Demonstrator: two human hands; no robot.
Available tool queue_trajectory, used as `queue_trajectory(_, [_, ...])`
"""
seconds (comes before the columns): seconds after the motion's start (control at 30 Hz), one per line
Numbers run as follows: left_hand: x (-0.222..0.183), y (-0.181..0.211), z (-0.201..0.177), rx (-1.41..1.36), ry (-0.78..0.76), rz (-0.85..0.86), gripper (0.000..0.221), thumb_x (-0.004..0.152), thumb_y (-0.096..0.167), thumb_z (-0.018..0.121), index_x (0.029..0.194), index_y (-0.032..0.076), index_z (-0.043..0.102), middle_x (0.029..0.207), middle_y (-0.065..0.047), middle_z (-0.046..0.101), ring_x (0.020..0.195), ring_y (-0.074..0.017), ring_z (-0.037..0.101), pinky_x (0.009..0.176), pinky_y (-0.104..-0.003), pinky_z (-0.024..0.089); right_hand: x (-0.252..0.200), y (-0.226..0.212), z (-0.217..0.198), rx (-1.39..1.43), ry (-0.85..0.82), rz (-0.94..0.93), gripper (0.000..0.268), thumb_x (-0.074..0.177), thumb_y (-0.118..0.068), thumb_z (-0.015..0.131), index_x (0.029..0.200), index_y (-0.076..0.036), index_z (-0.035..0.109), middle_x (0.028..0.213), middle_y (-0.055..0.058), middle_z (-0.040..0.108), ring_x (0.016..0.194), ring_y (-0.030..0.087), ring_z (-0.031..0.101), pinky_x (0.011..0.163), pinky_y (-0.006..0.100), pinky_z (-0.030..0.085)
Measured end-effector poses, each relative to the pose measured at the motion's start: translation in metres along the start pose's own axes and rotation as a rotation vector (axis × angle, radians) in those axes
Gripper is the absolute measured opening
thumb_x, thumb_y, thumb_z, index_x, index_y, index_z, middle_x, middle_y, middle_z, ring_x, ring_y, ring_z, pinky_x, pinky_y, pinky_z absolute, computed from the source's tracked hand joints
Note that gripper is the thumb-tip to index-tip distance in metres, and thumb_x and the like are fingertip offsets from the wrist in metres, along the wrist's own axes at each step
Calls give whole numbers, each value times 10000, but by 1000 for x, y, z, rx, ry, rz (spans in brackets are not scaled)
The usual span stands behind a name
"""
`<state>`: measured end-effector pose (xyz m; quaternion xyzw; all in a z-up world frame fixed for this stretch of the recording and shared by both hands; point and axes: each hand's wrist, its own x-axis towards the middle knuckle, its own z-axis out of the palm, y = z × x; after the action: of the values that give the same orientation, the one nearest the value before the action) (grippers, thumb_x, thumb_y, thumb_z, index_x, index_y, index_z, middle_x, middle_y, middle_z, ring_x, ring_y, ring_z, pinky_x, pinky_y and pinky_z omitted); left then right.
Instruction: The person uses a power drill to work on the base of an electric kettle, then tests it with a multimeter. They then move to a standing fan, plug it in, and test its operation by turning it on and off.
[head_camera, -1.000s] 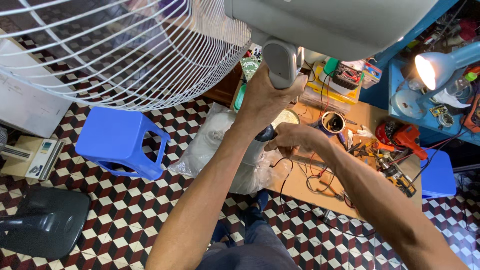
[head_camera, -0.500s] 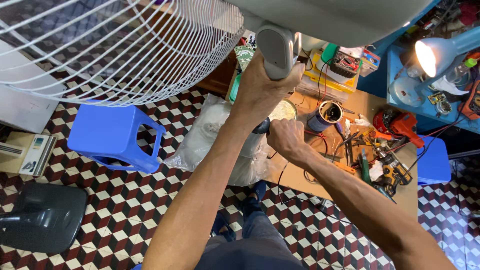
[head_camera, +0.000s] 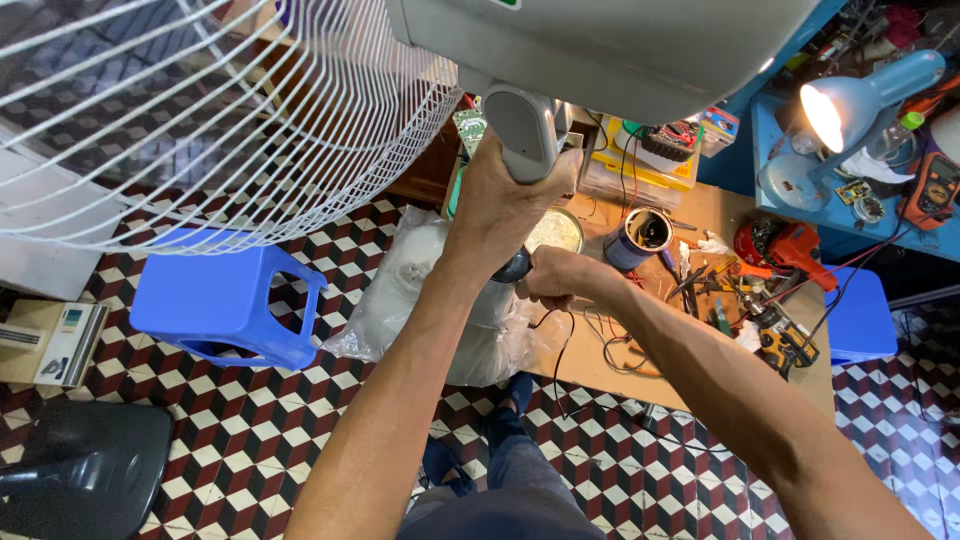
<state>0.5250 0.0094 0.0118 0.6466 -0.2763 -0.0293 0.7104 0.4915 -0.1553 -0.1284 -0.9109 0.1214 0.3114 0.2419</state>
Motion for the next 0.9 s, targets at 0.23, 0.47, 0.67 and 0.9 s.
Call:
queue_trajectory(0.23, [0,2,-1,-37,37,46,368,852,288,765,1055,45,578,878,-11,656,787,-95,657,712,-284,588,-24,-11,25,-418,553,-139,214,849,-212,647,864,-4,696,791,245,707,752,393,722,687,502,560])
queue_trajectory(0.47, [-13,-22,-2,27,24,-46,367,853,293,770,1052,25,618,893,-46,645,820,-135,655,749,-310,563,-49,18,14,1240,-63,-69,448,956,-416,680,916,27,628,957,197,757,881,261,744,795,356,613])
queue_trajectory(0.67, [-45,-83,-8,167,16,-61,505,842,278,784,1191,-36,598,1050,-111,692,943,-185,672,819,-339,527,-29,17,69,1551,214,-58,399,984,-408,640,1036,-17,582,890,152,702,725,203,680,638,323,533])
queue_trajectory(0.9, [-86,-121,-22,213,32,-218,271,883,214,737,968,-38,685,798,-116,718,702,-192,668,642,-354,538,-30,-1,89,1494,405,-235,296,995,-246,625,1088,33,595,850,153,689,689,193,671,637,317,543])
